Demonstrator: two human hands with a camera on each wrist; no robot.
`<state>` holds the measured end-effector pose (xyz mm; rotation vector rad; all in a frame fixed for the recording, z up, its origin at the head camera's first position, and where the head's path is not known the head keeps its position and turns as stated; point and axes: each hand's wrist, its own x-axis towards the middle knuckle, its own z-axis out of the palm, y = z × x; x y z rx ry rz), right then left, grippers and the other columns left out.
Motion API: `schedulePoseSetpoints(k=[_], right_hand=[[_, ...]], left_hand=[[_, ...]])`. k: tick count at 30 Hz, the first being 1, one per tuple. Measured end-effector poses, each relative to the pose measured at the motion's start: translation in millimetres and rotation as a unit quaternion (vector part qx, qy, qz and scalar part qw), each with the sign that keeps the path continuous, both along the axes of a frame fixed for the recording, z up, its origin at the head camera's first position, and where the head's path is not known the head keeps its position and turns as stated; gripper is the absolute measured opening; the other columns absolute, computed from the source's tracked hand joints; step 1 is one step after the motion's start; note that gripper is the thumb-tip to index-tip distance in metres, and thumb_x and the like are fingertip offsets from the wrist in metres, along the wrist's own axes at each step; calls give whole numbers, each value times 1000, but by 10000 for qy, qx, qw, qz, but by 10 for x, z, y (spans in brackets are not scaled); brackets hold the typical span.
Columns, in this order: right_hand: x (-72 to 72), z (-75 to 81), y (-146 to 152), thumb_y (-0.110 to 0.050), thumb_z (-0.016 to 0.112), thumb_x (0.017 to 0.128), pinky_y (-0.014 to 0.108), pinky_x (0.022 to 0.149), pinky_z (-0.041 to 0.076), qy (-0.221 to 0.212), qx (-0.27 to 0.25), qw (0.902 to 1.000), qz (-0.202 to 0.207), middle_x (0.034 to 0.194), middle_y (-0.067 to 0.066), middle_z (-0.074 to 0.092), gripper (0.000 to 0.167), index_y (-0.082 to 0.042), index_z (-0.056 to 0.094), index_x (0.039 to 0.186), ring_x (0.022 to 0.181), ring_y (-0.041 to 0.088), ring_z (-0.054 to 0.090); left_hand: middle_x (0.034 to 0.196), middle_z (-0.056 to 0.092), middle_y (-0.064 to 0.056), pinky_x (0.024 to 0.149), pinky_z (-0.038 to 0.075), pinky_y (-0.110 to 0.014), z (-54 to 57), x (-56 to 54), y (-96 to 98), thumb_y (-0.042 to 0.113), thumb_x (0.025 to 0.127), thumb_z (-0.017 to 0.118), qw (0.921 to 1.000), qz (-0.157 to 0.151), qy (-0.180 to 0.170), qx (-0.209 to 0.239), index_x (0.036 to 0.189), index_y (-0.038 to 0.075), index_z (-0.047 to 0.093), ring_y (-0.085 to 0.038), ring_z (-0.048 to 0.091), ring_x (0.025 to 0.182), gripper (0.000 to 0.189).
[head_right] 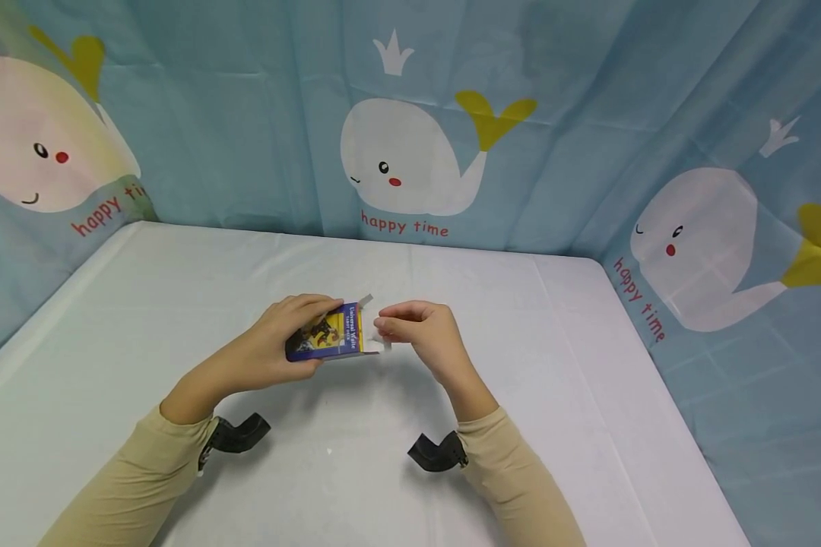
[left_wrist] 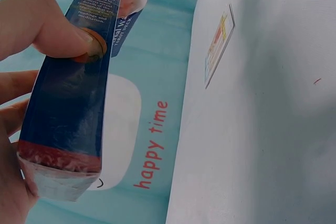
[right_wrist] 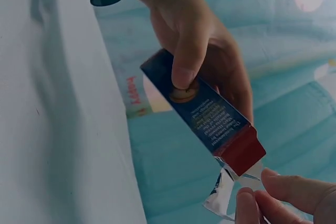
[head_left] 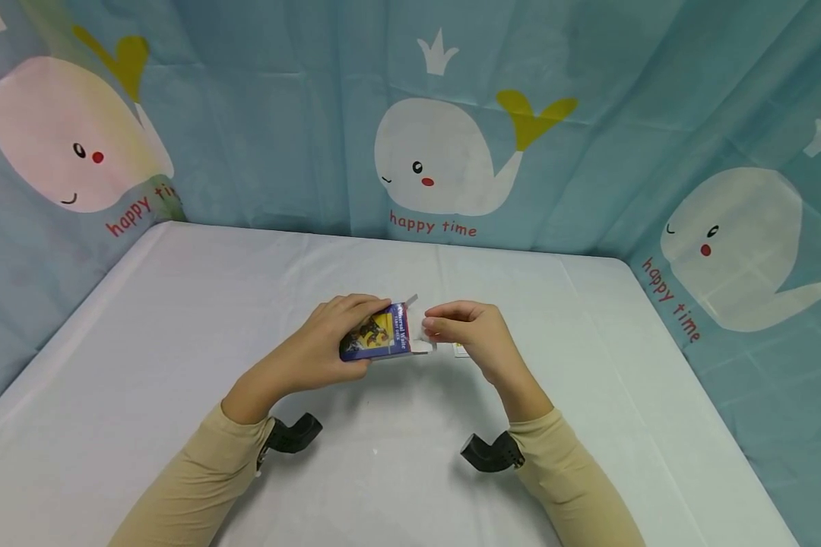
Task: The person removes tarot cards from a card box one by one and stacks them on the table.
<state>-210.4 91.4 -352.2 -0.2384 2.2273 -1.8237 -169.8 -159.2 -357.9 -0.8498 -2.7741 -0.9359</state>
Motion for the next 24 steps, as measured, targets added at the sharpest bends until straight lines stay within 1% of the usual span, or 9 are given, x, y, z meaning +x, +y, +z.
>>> schedulePoseSetpoints(k=[8,12,19,24], right_hand=[[-11,-60,-70,-17,72,89,31,84,58,32,55,10000,-47,103,10,74,26,2,73,106,84,15,74],[-4,-73,-93,-19,72,88,31,83,58,58,219,9997,-103,100,9,75,24,-1,75,103,83,15,74],[18,-102,-118,-23,74,87,32,82,57,128,420,9990,-86,94,6,76,23,-4,76,99,83,13,72],[22,-137,-141,-22,74,86,32,82,57,108,402,9990,-138,93,6,75,21,-4,75,97,83,13,72]], left_hand=[[148,48,-7,103,35,-53,-6,5,13,16,78,72,10000,-57,36,-30,151,13,43,-26,46,129,78],[148,49,-7,102,36,-53,-6,11,17,16,78,72,10000,-55,61,-22,150,13,43,-25,47,126,78],[148,48,-7,101,36,-50,-5,24,27,16,78,72,9999,-95,90,6,150,12,43,-24,47,124,78],[149,48,-7,103,35,-51,5,31,40,16,79,72,9998,-146,100,29,150,12,44,-25,46,128,77]])
